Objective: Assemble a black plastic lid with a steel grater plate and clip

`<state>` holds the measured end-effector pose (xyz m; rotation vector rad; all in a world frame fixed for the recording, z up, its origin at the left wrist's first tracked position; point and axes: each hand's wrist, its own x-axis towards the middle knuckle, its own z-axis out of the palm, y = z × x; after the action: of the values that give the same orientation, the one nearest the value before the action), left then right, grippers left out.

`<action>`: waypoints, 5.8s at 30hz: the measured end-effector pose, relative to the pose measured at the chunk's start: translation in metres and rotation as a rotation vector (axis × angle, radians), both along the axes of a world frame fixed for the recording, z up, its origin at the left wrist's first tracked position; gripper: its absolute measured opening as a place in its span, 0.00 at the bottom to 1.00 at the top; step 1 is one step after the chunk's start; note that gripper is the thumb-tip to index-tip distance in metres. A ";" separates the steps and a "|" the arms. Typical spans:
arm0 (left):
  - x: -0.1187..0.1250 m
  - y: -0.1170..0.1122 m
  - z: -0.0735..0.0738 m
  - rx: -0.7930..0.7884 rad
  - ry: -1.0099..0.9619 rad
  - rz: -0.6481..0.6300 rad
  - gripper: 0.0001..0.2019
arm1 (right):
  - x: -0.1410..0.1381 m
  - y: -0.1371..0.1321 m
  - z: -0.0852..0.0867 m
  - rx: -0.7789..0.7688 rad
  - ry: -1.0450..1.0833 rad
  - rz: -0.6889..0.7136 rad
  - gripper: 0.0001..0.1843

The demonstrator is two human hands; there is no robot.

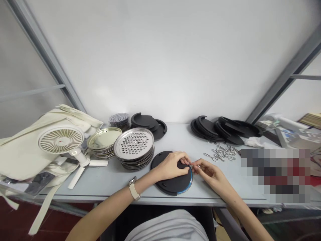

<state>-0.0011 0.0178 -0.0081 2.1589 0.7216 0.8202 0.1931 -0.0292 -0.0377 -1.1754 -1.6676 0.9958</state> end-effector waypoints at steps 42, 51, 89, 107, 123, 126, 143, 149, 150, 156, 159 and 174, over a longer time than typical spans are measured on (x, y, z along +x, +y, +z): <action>-0.003 0.001 -0.001 -0.024 0.042 0.082 0.10 | -0.005 -0.006 0.004 0.068 -0.236 -0.057 0.15; -0.003 0.001 -0.003 -0.032 0.058 0.070 0.11 | -0.005 -0.006 0.006 0.073 -0.246 -0.053 0.17; -0.001 0.002 -0.003 -0.044 0.056 0.007 0.09 | -0.010 -0.006 0.007 0.111 -0.350 -0.015 0.15; -0.001 0.002 -0.004 -0.044 0.014 0.000 0.09 | -0.009 -0.007 0.006 0.096 -0.340 0.008 0.14; -0.001 0.001 -0.004 -0.010 0.070 0.019 0.07 | -0.008 -0.006 0.005 0.067 -0.361 0.022 0.15; -0.002 0.001 -0.005 0.007 0.064 0.012 0.08 | -0.007 -0.006 0.004 0.080 -0.362 0.007 0.14; -0.002 0.002 -0.007 0.014 0.057 0.066 0.09 | -0.010 -0.003 0.003 0.086 -0.333 -0.028 0.14; -0.002 0.002 -0.007 -0.014 0.056 0.044 0.10 | -0.010 -0.004 0.004 0.083 -0.342 -0.004 0.13; -0.002 0.002 -0.007 -0.016 0.055 0.039 0.10 | -0.010 -0.005 0.004 0.082 -0.346 0.002 0.13; -0.001 0.001 -0.006 -0.015 0.043 0.025 0.11 | -0.010 -0.006 0.005 0.095 -0.352 0.030 0.13; -0.001 0.001 -0.005 -0.025 0.052 0.023 0.10 | -0.010 -0.006 0.005 0.108 -0.362 0.031 0.12; -0.003 0.002 -0.006 -0.039 0.058 -0.012 0.09 | -0.009 -0.008 0.007 0.131 -0.410 0.017 0.14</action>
<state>-0.0037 0.0199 -0.0136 2.1581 0.7470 0.7335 0.1836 -0.0370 -0.0311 -1.3412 -2.0296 0.6709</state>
